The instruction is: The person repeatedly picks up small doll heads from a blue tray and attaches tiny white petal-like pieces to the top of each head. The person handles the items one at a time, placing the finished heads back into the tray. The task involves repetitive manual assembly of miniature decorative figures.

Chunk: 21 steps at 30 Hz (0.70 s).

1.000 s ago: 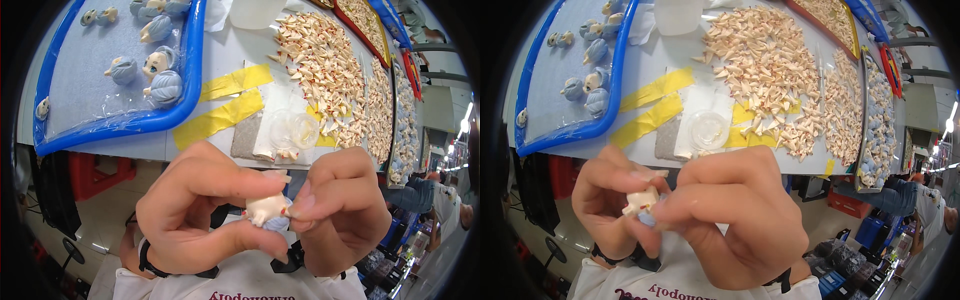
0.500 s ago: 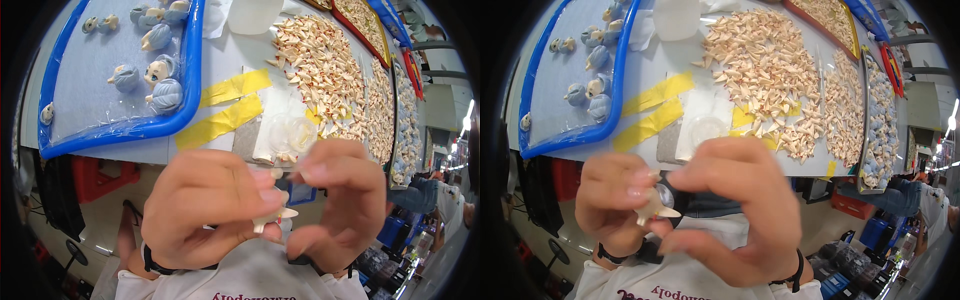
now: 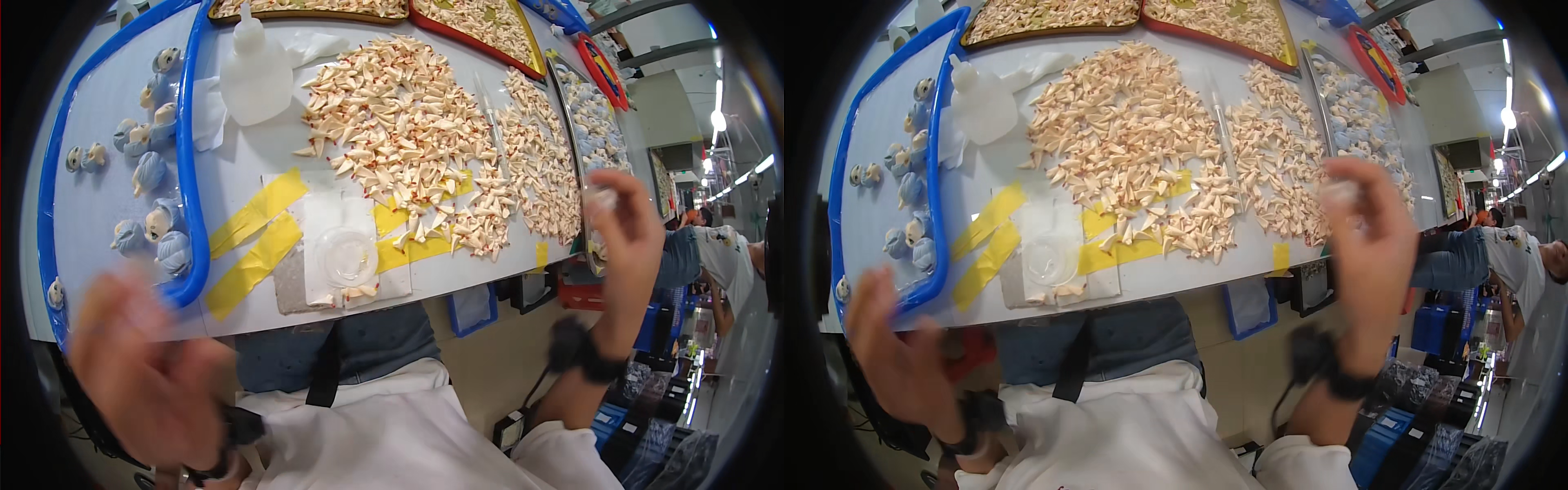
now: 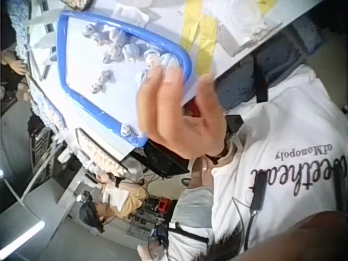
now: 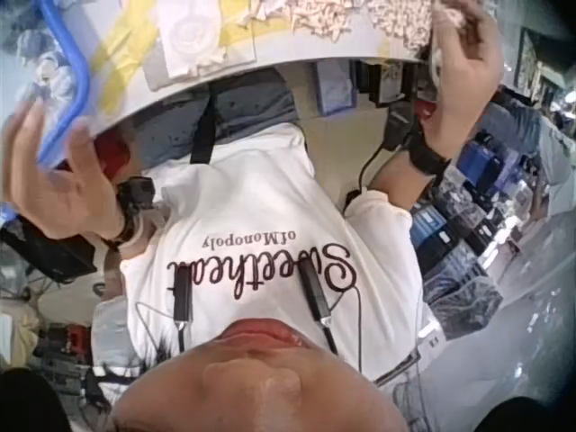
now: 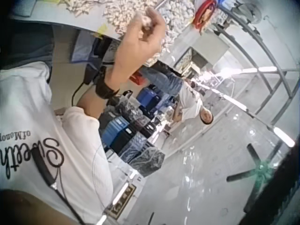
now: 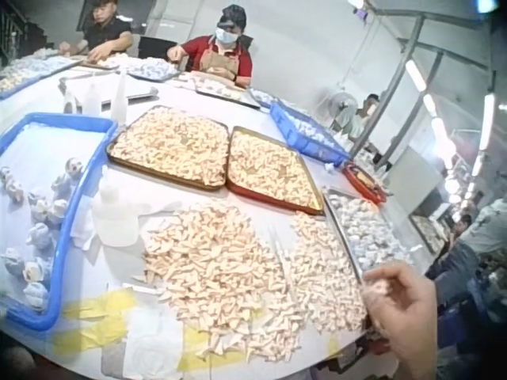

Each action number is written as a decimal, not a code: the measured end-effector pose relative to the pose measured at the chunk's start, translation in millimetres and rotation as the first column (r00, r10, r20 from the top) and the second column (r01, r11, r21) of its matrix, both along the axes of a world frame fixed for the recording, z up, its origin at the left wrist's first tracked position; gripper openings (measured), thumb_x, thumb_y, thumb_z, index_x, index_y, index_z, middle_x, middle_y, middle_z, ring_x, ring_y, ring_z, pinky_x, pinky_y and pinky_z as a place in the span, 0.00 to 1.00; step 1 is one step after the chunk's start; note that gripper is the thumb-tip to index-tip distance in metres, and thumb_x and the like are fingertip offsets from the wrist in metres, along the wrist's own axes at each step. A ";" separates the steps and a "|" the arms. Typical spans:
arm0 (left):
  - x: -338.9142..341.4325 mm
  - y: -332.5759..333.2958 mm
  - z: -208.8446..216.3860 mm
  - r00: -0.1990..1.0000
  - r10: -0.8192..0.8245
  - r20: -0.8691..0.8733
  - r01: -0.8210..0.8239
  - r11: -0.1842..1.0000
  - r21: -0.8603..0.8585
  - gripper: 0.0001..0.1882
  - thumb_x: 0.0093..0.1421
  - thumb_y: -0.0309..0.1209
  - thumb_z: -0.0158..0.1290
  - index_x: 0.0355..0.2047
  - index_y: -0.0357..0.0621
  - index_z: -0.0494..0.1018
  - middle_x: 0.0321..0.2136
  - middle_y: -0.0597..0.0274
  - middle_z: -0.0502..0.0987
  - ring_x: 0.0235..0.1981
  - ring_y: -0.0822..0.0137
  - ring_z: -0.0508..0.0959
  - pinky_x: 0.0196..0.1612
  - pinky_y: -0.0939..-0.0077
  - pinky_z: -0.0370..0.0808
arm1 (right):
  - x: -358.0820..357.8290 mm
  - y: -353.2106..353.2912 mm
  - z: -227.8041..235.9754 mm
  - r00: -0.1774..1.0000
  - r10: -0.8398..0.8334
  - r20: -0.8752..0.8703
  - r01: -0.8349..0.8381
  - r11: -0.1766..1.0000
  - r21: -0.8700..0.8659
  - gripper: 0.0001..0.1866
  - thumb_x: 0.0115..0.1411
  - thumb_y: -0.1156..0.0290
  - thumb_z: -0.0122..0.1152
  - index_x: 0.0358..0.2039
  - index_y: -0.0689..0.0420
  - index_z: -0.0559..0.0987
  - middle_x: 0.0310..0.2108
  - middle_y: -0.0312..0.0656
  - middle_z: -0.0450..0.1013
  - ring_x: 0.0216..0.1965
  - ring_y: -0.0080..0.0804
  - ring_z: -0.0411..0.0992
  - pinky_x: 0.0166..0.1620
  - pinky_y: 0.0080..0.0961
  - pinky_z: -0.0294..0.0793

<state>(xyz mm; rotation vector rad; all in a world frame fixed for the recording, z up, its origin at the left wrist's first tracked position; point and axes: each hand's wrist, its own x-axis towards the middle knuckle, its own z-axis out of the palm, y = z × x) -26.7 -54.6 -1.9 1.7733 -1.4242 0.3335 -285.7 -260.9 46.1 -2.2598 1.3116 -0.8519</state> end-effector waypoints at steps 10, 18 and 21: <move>29.1 -11.5 15.0 0.996 0.024 -0.083 0.029 0.812 0.583 0.16 0.59 0.26 0.41 0.47 0.41 0.69 0.53 0.55 0.65 0.58 0.59 0.60 0.59 0.67 0.56 | -66.4 -52.6 -7.7 0.833 -0.253 -0.492 0.050 0.920 -0.389 0.18 0.47 0.77 0.53 0.41 0.59 0.72 0.41 0.42 0.68 0.45 0.35 0.66 0.46 0.27 0.63; 33.5 -11.8 27.9 0.975 0.107 -0.194 0.015 0.840 0.542 0.14 0.50 0.24 0.48 0.40 0.37 0.69 0.41 0.57 0.69 0.41 0.64 0.68 0.44 0.76 0.64 | 10.3 -36.4 -21.2 0.919 0.175 -0.354 -0.156 0.984 0.082 0.07 0.46 0.79 0.55 0.29 0.63 0.74 0.28 0.43 0.71 0.28 0.30 0.69 0.33 0.23 0.67; 42.3 -13.0 28.1 0.963 0.074 -0.259 0.081 0.835 0.544 0.13 0.48 0.23 0.50 0.36 0.37 0.68 0.36 0.59 0.67 0.37 0.66 0.67 0.39 0.79 0.62 | 5.9 -42.9 -29.6 0.947 0.144 -0.287 -0.141 0.990 0.031 0.04 0.45 0.80 0.56 0.25 0.64 0.74 0.22 0.41 0.70 0.22 0.28 0.68 0.29 0.21 0.66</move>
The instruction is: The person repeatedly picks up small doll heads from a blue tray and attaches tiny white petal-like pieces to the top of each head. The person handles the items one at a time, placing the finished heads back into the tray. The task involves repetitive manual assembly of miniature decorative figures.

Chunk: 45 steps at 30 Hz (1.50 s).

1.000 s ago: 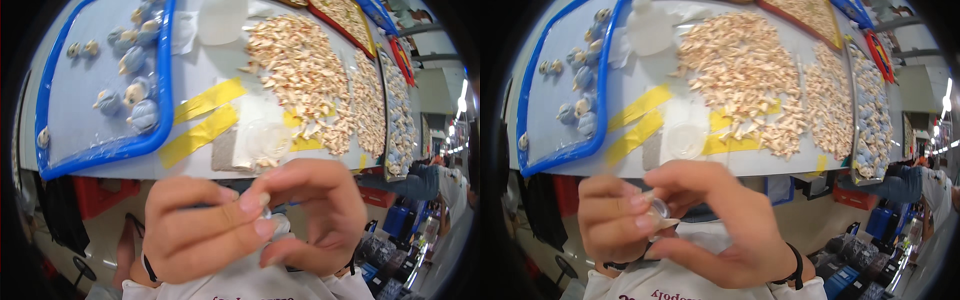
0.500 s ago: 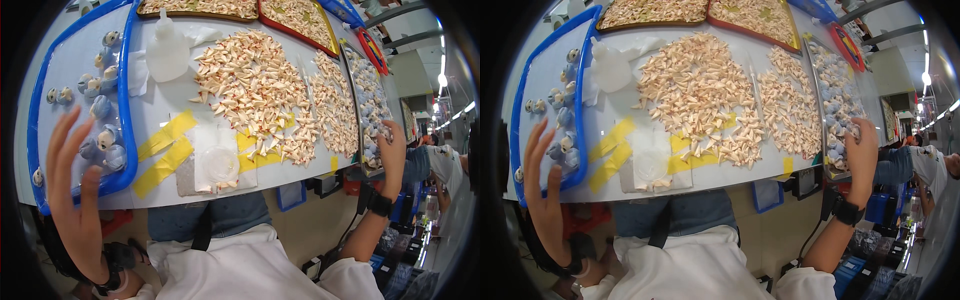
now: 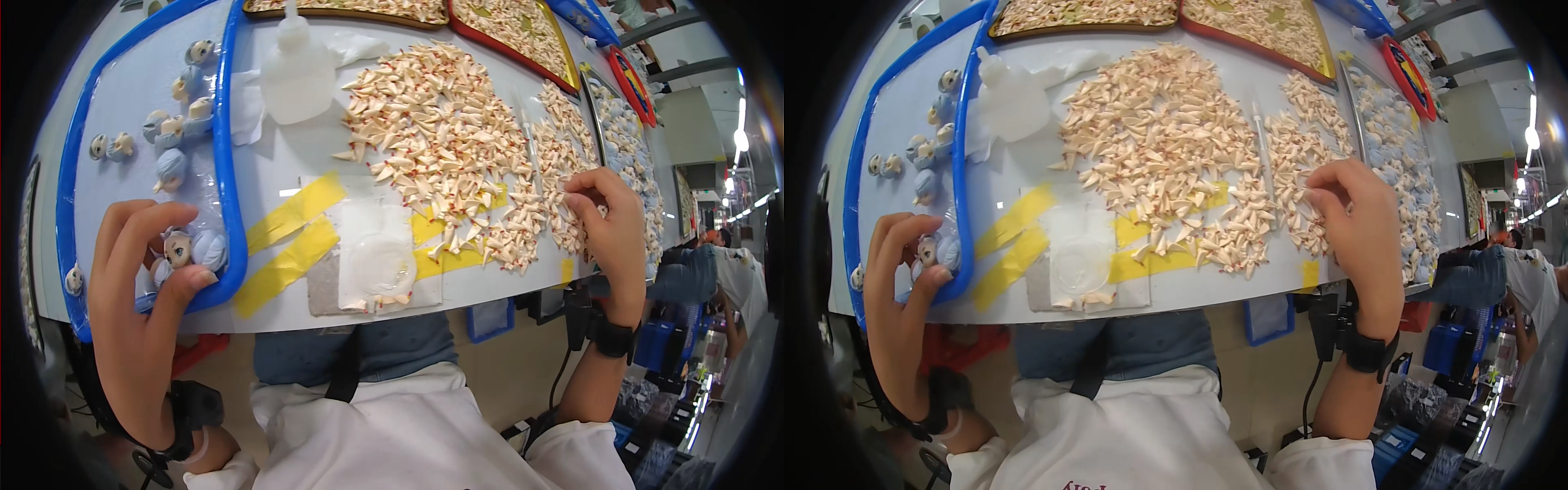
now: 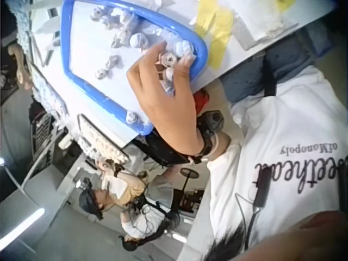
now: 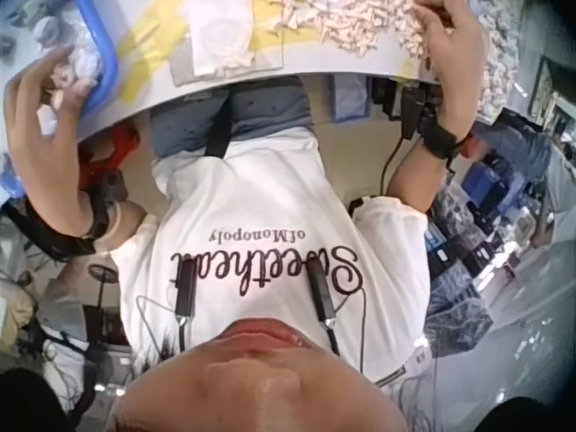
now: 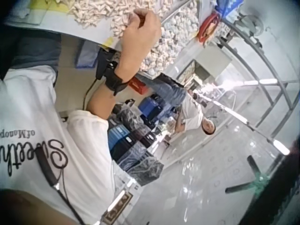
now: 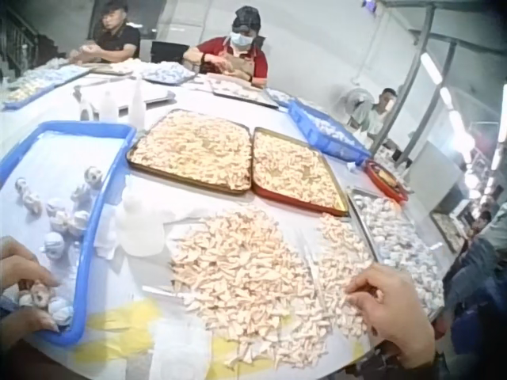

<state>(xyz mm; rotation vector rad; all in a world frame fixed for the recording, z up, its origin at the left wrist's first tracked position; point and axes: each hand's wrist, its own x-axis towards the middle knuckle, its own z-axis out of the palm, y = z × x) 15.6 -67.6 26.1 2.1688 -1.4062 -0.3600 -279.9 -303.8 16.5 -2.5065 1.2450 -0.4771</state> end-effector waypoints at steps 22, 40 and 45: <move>-48.7 21.7 -45.7 0.595 -0.355 -0.721 -0.215 0.794 -0.568 0.22 0.48 0.37 0.61 0.37 0.41 0.63 0.35 0.53 0.66 0.28 0.67 0.71 0.29 0.80 0.67 | 16.5 52.4 29.2 0.877 -0.060 0.476 -0.073 0.964 0.257 0.06 0.50 0.85 0.54 0.31 0.66 0.74 0.30 0.41 0.70 0.34 0.25 0.68 0.39 0.19 0.66; -76.8 15.4 -46.7 0.297 -0.314 -0.902 -0.422 0.804 -0.419 0.18 0.54 0.39 0.55 0.35 0.39 0.64 0.32 0.53 0.69 0.29 0.66 0.73 0.27 0.81 0.72 | 89.6 92.3 24.7 0.858 0.165 0.487 -0.349 0.882 0.317 0.09 0.43 0.90 0.55 0.26 0.64 0.73 0.28 0.43 0.70 0.31 0.27 0.69 0.37 0.19 0.67; -80.1 9.2 -50.4 0.426 -0.283 -0.860 -0.414 0.784 -0.463 0.19 0.55 0.40 0.54 0.36 0.38 0.63 0.32 0.52 0.69 0.26 0.67 0.73 0.23 0.82 0.71 | 106.1 90.4 24.1 0.876 0.432 0.213 -0.465 0.874 0.143 0.10 0.36 0.88 0.56 0.22 0.62 0.73 0.25 0.40 0.66 0.29 0.27 0.66 0.32 0.19 0.62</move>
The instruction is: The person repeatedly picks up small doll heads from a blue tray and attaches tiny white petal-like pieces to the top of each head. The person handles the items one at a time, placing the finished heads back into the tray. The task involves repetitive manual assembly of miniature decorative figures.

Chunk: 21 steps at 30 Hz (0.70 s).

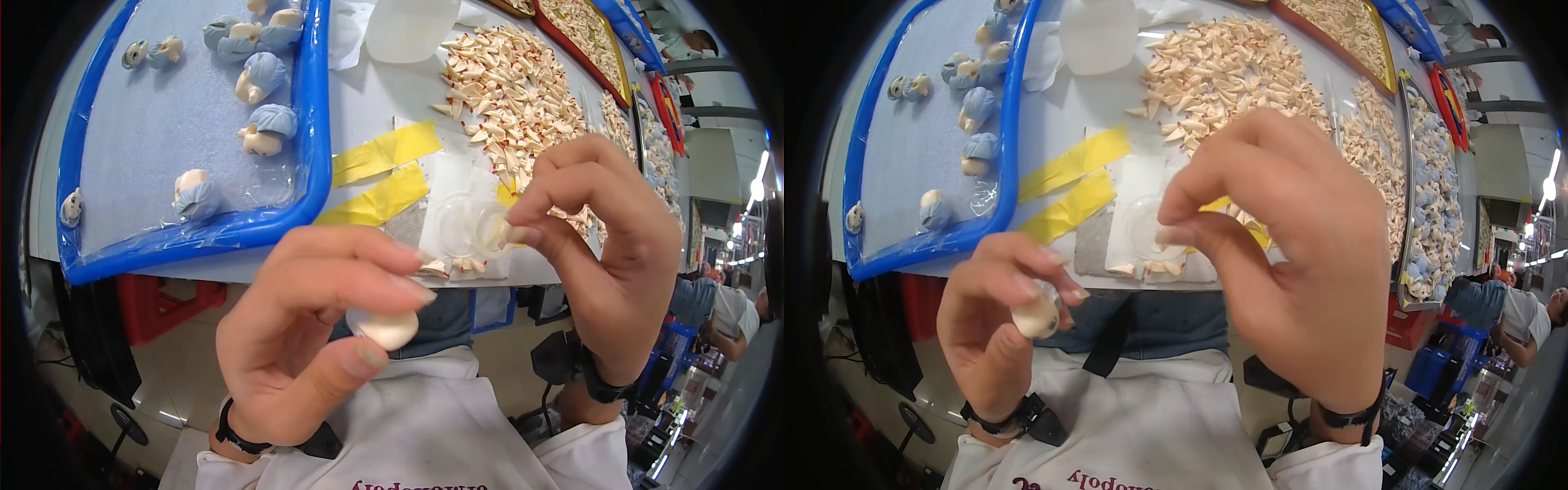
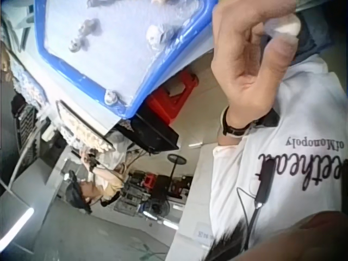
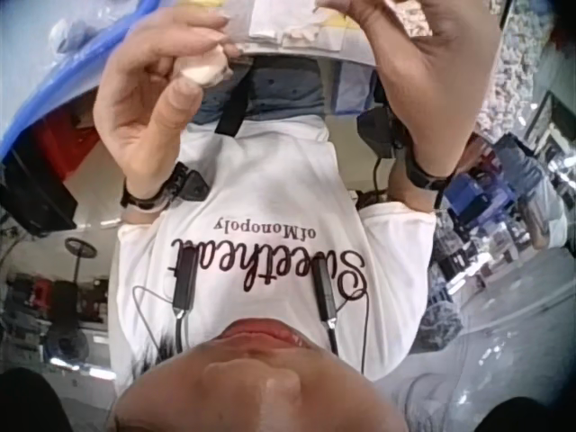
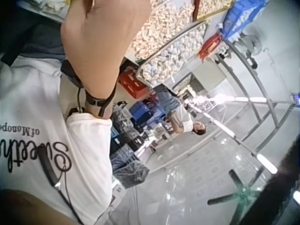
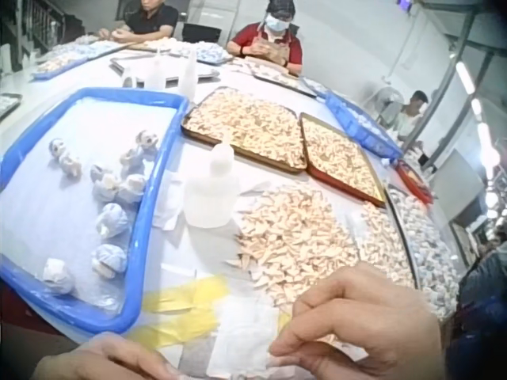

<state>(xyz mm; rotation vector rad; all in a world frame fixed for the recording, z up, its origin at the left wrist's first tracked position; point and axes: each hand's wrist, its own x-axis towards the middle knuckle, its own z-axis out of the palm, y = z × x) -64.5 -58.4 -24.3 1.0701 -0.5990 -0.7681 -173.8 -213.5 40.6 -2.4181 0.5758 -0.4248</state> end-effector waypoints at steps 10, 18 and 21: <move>0.9 1.1 -4.0 0.993 -0.023 -0.112 0.021 1.000 -0.015 0.21 0.52 0.41 0.57 0.35 0.38 0.64 0.33 0.51 0.69 0.24 0.67 0.74 0.22 0.85 0.70 | 11.7 3.2 2.0 0.997 0.024 -0.078 -0.046 0.957 -0.287 0.10 0.32 0.87 0.56 0.19 0.61 0.73 0.23 0.39 0.65 0.27 0.31 0.65 0.31 0.21 0.62; -4.0 3.4 6.3 0.963 -0.015 -0.269 0.012 1.000 -0.014 0.21 0.50 0.38 0.59 0.36 0.39 0.64 0.34 0.50 0.70 0.27 0.65 0.75 0.26 0.83 0.73 | 5.7 4.3 2.3 0.998 0.023 -0.050 -0.038 0.952 -0.305 0.09 0.33 0.86 0.56 0.19 0.61 0.72 0.23 0.40 0.65 0.28 0.33 0.64 0.32 0.24 0.61; -2.7 0.2 4.5 0.985 -0.075 -0.153 0.074 0.997 -0.013 0.21 0.49 0.35 0.60 0.37 0.39 0.64 0.34 0.50 0.70 0.28 0.64 0.76 0.27 0.82 0.74 | 4.7 3.7 1.8 0.998 0.038 -0.049 -0.052 0.946 -0.320 0.09 0.33 0.86 0.56 0.19 0.60 0.72 0.23 0.40 0.65 0.28 0.33 0.64 0.32 0.23 0.61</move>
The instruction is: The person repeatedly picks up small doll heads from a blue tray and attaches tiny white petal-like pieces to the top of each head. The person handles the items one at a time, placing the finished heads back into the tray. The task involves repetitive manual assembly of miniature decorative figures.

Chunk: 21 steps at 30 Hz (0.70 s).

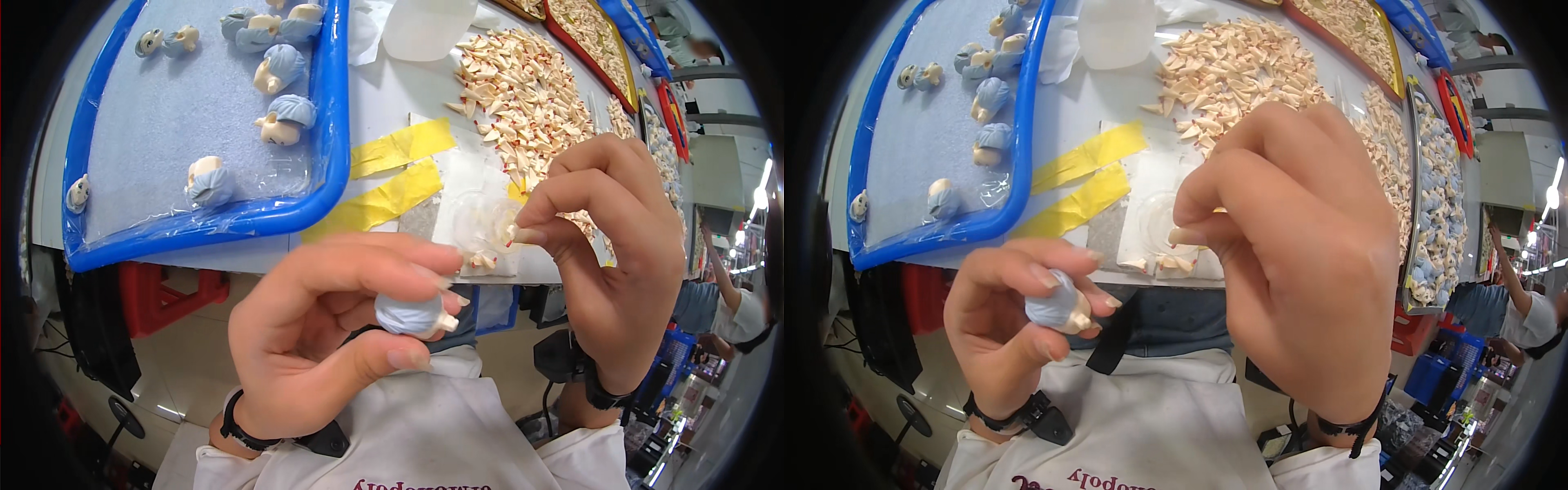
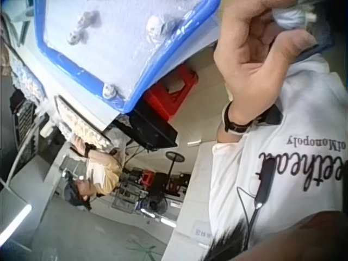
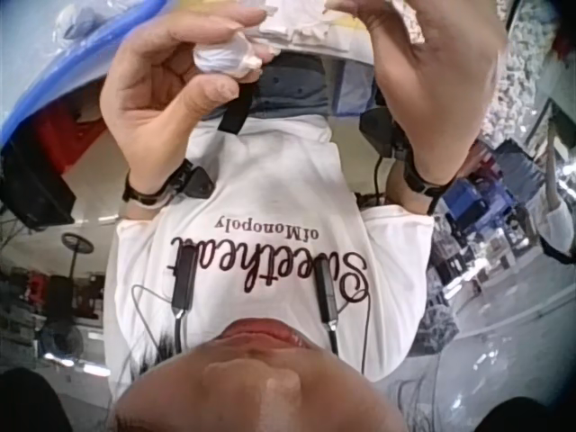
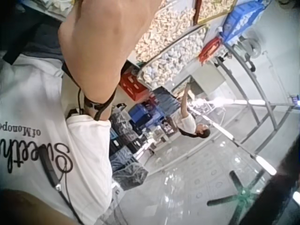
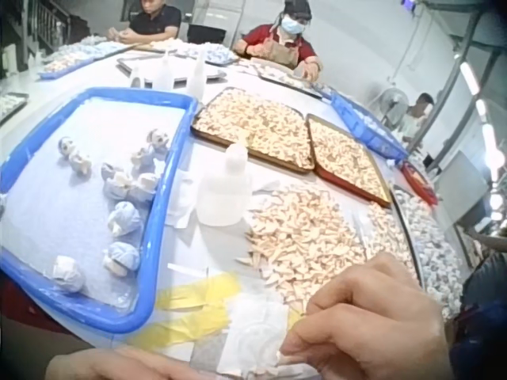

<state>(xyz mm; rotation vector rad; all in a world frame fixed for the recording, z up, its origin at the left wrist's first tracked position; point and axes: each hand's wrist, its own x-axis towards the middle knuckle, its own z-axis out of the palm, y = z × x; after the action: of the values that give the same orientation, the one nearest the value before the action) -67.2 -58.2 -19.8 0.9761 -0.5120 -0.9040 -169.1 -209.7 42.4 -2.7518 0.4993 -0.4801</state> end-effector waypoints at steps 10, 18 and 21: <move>3.6 5.4 -6.9 0.994 -0.068 0.089 0.076 0.993 -0.091 0.22 0.47 0.36 0.62 0.37 0.41 0.65 0.35 0.54 0.67 0.29 0.64 0.76 0.25 0.82 0.74 | -11.9 2.8 -6.9 0.977 -0.024 0.212 -0.025 0.973 0.227 0.08 0.41 0.85 0.58 0.23 0.62 0.72 0.26 0.40 0.65 0.30 0.26 0.63 0.34 0.18 0.60; 15.9 5.7 -15.3 0.936 -0.192 0.295 0.228 0.969 -0.094 0.22 0.46 0.37 0.62 0.36 0.42 0.65 0.35 0.53 0.67 0.28 0.63 0.76 0.24 0.83 0.73 | -36.6 10.7 -13.9 0.907 -0.264 0.328 0.028 0.814 0.580 0.08 0.50 0.75 0.60 0.28 0.61 0.69 0.28 0.38 0.63 0.30 0.23 0.60 0.35 0.16 0.57; 13.5 6.7 -16.0 0.955 -0.191 0.228 0.216 0.972 -0.090 0.21 0.46 0.37 0.62 0.36 0.42 0.66 0.35 0.51 0.68 0.29 0.62 0.76 0.24 0.83 0.73 | -41.6 12.1 -16.8 0.881 -0.324 0.346 0.038 0.776 0.630 0.09 0.51 0.72 0.60 0.28 0.60 0.69 0.28 0.38 0.63 0.31 0.23 0.59 0.36 0.17 0.56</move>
<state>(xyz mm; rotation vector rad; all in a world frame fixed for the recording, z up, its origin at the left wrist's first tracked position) -53.6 -51.5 -35.8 0.9346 -0.8548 -0.9450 -210.7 -197.6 25.6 -1.9004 0.6709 -0.8013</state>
